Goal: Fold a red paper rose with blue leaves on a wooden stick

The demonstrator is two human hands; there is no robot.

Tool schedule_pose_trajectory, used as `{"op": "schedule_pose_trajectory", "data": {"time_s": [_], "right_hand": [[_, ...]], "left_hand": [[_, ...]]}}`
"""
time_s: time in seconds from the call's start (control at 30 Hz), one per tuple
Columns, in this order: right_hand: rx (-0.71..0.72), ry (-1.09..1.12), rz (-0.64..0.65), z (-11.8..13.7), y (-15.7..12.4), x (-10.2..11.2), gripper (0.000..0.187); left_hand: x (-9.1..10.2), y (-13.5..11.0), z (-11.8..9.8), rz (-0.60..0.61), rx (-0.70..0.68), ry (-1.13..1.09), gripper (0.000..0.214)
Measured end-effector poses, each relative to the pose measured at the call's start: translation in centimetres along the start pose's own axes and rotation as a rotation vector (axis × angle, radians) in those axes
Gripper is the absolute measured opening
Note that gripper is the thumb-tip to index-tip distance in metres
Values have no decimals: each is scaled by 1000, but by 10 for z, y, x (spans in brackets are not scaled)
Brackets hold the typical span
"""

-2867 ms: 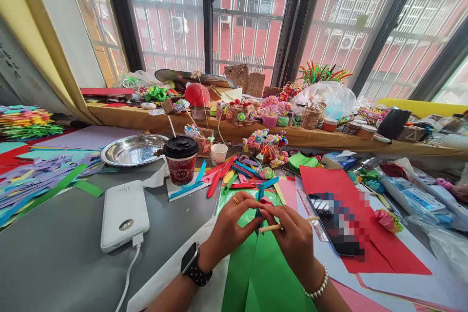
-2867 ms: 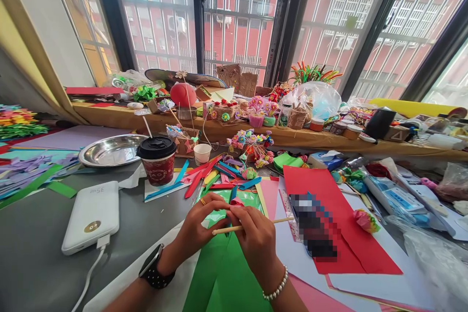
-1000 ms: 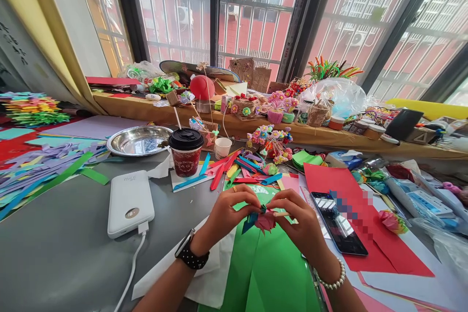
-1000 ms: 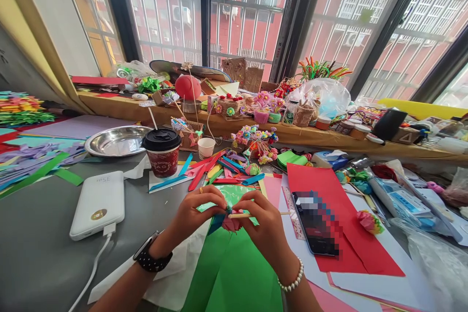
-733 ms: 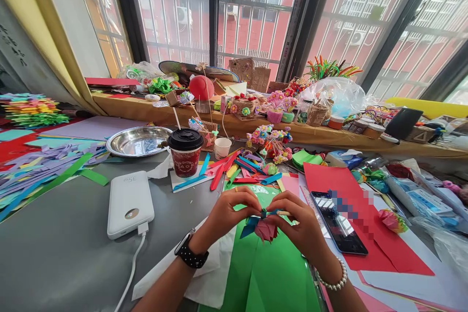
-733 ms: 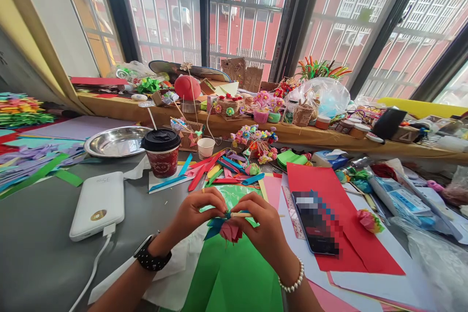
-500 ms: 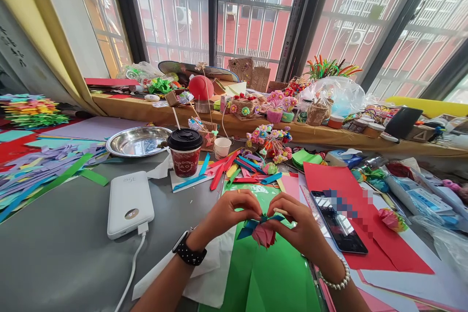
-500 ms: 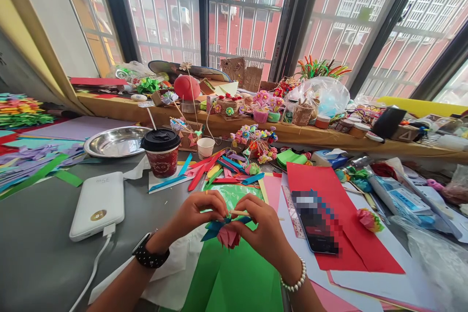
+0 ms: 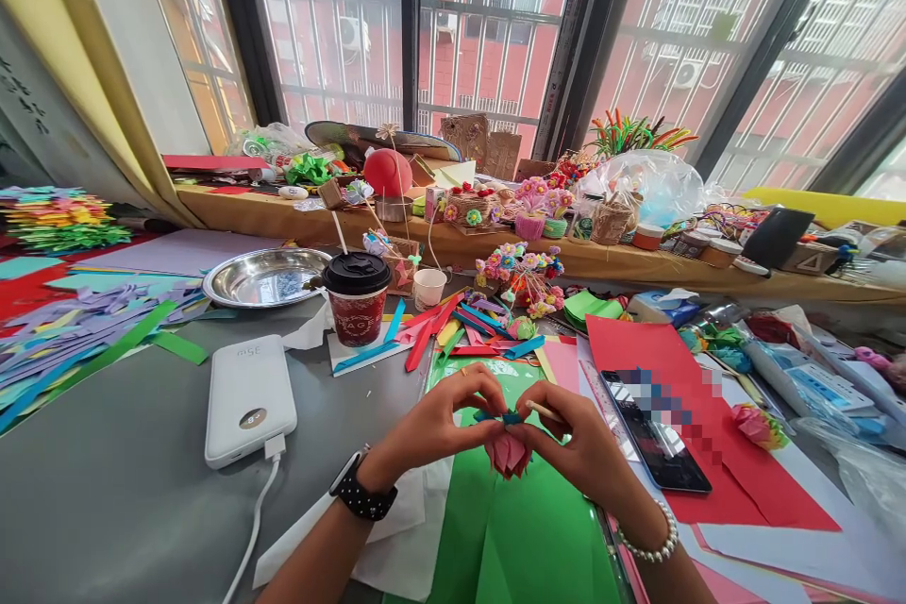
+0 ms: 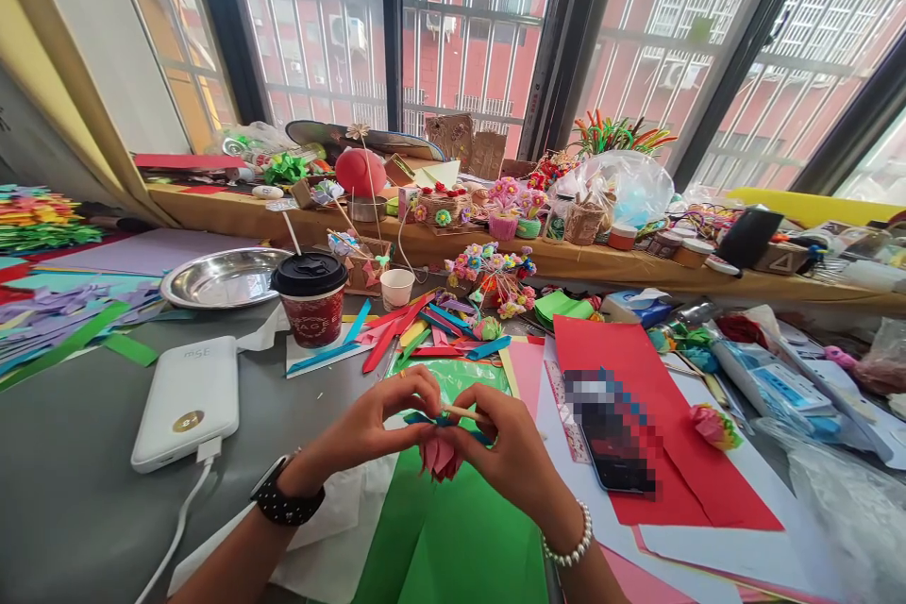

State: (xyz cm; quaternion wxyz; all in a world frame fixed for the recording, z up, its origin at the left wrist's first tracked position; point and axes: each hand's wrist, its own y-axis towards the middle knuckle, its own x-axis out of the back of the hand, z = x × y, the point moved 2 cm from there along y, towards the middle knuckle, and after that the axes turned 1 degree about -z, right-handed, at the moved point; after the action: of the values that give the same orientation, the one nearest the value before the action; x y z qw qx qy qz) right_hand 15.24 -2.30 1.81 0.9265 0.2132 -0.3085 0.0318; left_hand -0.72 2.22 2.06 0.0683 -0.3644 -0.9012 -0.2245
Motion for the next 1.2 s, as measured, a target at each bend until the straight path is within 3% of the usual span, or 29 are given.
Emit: {"op": "schedule_pose_trajectory", "data": {"time_s": [0.23,0.47,0.67,1.2], "right_hand": [[-37,73,55,-6,0,-3,15],[-40,136,43,-8,2,-7,16],[-76,208,23,-12,2,-10,13],[-56,-26,-45,-14,5,-6,10]], "left_hand": [[0,2,3,8,52,31,8],[3,4,4,38,126,-19,12],[1,4,8,-8,127,-49,11],[-4,7,19,-112,196,-79,18]]}}
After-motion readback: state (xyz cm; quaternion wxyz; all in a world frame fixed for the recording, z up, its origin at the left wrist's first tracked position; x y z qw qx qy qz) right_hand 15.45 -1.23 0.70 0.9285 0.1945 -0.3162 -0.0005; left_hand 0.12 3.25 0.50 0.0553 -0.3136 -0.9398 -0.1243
